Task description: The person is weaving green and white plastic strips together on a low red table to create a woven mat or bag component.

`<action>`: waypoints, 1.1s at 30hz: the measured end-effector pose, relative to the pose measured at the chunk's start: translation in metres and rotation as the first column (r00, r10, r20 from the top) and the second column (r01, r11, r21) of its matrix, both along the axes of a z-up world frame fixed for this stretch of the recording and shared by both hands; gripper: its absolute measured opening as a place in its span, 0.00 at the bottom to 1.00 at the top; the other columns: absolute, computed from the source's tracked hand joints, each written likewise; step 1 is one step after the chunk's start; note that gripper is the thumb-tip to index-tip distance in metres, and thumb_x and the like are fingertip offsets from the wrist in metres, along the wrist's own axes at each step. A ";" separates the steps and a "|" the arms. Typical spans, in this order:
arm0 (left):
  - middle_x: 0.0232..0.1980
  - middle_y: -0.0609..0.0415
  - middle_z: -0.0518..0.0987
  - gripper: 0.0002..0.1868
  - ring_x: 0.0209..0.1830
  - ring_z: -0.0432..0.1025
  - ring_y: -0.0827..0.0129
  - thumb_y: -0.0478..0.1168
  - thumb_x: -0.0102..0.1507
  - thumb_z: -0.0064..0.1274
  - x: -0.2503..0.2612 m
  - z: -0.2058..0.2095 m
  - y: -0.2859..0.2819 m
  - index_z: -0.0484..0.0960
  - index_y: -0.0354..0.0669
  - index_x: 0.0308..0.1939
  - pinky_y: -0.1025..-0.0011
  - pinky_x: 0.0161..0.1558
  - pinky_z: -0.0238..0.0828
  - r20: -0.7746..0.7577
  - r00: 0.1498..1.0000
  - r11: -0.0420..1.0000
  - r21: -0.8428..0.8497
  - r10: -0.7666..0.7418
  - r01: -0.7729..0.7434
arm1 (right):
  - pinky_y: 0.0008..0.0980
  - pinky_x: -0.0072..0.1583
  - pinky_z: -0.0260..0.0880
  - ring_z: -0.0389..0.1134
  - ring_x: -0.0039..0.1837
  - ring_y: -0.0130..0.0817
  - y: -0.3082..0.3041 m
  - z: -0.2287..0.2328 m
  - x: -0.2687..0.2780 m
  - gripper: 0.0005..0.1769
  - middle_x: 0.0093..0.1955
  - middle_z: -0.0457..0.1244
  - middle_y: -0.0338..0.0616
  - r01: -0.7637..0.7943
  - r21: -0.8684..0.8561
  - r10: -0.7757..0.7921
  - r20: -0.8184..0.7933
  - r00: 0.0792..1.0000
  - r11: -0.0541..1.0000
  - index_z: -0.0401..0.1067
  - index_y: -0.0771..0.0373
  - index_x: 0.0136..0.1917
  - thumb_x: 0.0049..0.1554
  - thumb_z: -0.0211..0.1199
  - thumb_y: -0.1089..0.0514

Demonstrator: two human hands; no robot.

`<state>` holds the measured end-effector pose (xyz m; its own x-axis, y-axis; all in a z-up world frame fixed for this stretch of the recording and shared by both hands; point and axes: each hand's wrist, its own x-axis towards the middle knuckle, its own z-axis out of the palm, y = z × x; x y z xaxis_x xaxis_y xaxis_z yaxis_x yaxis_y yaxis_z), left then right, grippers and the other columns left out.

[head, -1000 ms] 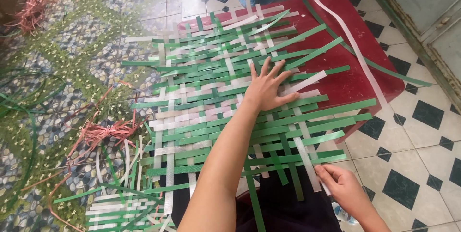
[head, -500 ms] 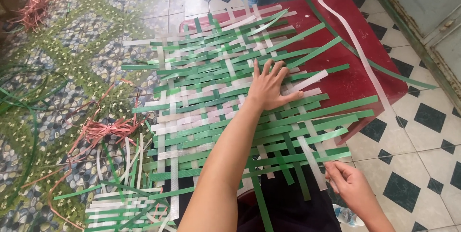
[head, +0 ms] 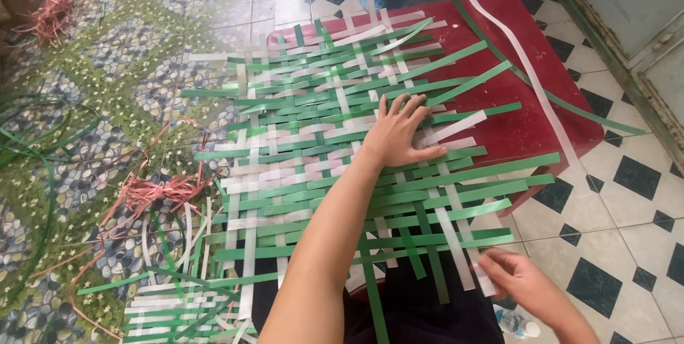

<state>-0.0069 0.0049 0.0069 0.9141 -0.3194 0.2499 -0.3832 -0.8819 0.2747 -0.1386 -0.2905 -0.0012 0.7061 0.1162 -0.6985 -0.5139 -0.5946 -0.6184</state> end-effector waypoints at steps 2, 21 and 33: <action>0.71 0.47 0.61 0.48 0.72 0.51 0.45 0.78 0.54 0.32 0.000 0.000 0.000 0.70 0.43 0.60 0.30 0.67 0.37 0.037 0.999 1.000 -0.010 -0.024 0.025 | 0.30 0.40 0.71 0.69 0.35 0.38 -0.040 -0.037 0.009 0.26 0.34 0.70 0.52 -0.196 0.121 0.191 0.049 0.980 0.973 0.80 0.66 0.54 0.54 0.54 0.47; 0.79 0.49 0.38 0.49 0.79 0.28 0.52 0.75 0.59 0.23 -0.085 0.002 0.021 0.45 0.53 0.76 0.31 0.66 0.24 -0.182 0.950 0.962 0.152 0.255 -0.229 | 0.40 0.54 0.60 0.64 0.40 0.41 -0.052 0.072 0.134 0.18 0.34 0.64 0.53 0.115 -0.029 -0.087 0.482 0.872 0.993 0.75 0.65 0.46 0.66 0.58 0.48; 0.80 0.49 0.35 0.46 0.78 0.27 0.47 0.71 0.59 0.13 -0.099 0.053 0.005 0.45 0.53 0.76 0.28 0.65 0.19 -0.444 0.854 0.962 0.095 0.273 -0.258 | 0.31 0.42 0.73 0.68 0.32 0.38 -0.065 0.125 0.056 0.14 0.40 0.68 0.56 -0.387 0.075 0.125 0.875 0.467 0.919 0.63 0.71 0.62 0.63 0.49 0.66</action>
<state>-0.1057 0.0101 0.0603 0.9758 -0.0496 -0.2131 0.0245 -0.9432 0.3314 -0.0826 -0.3552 0.1238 0.8400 0.4565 0.2934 0.4821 -0.3797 -0.7896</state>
